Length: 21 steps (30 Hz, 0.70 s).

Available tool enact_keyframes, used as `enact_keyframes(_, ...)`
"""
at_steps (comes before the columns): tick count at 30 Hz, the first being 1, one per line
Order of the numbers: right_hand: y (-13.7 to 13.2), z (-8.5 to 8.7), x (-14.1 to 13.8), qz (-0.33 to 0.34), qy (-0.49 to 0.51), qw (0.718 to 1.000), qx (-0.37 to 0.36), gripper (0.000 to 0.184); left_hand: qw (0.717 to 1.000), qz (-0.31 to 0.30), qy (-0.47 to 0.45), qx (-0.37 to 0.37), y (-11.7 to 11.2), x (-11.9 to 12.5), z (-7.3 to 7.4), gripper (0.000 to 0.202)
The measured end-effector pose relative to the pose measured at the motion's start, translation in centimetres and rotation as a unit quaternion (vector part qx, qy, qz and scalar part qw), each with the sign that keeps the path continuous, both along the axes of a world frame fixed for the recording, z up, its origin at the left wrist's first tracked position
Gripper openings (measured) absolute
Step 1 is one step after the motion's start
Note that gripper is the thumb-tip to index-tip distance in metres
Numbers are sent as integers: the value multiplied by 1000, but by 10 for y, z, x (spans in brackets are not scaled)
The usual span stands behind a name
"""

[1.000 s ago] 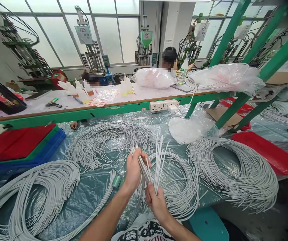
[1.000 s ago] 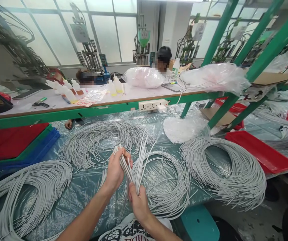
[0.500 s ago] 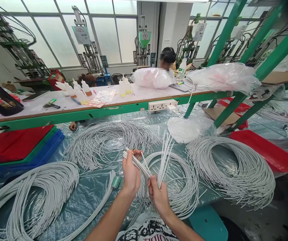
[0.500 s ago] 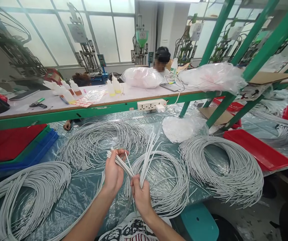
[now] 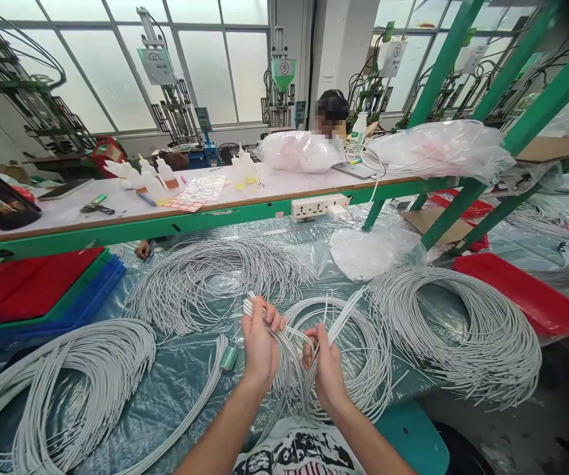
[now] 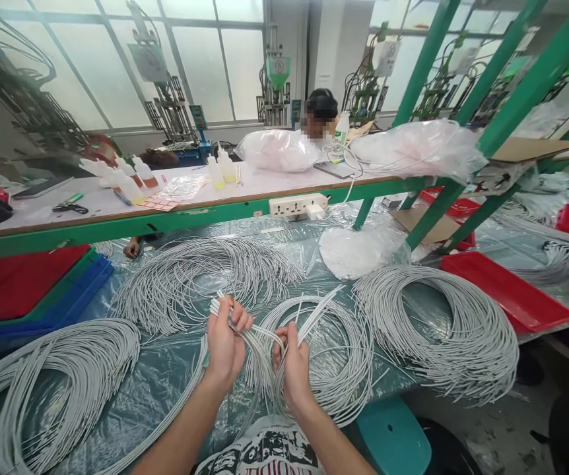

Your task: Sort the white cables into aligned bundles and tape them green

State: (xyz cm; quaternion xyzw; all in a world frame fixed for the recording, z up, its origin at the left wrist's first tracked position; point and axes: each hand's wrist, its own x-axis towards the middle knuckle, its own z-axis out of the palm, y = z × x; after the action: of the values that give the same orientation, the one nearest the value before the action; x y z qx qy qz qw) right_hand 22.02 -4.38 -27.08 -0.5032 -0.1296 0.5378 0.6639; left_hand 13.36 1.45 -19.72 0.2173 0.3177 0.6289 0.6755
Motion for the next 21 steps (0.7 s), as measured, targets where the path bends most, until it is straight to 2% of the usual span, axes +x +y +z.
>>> enact_keyframes(3,0,0,10,10,-15,1000,26,47,999,-35,24,17,8,-18,8,33)
enact_keyframes(7,-5,3,20,68,13,996,63,47,983,-100,144,56,23,-45,16,35)
enact_keyframes(9,-9,3,18,111,25,991,77,51,960,-134,234,68,27,-51,16,34)
enact_keyframes(12,-14,-4,6,174,27,981,84,58,910,-192,357,83,25,-47,13,34)
enact_keyframes(15,-17,-14,-5,214,28,973,84,61,871,-236,412,124,21,-36,8,35)
enact_keyframes(17,-17,-17,-5,222,38,970,87,60,869,-237,413,135,21,-30,6,36)
enact_keyframes(21,-9,-11,11,193,55,975,98,56,904,-199,361,115,26,-28,1,44)
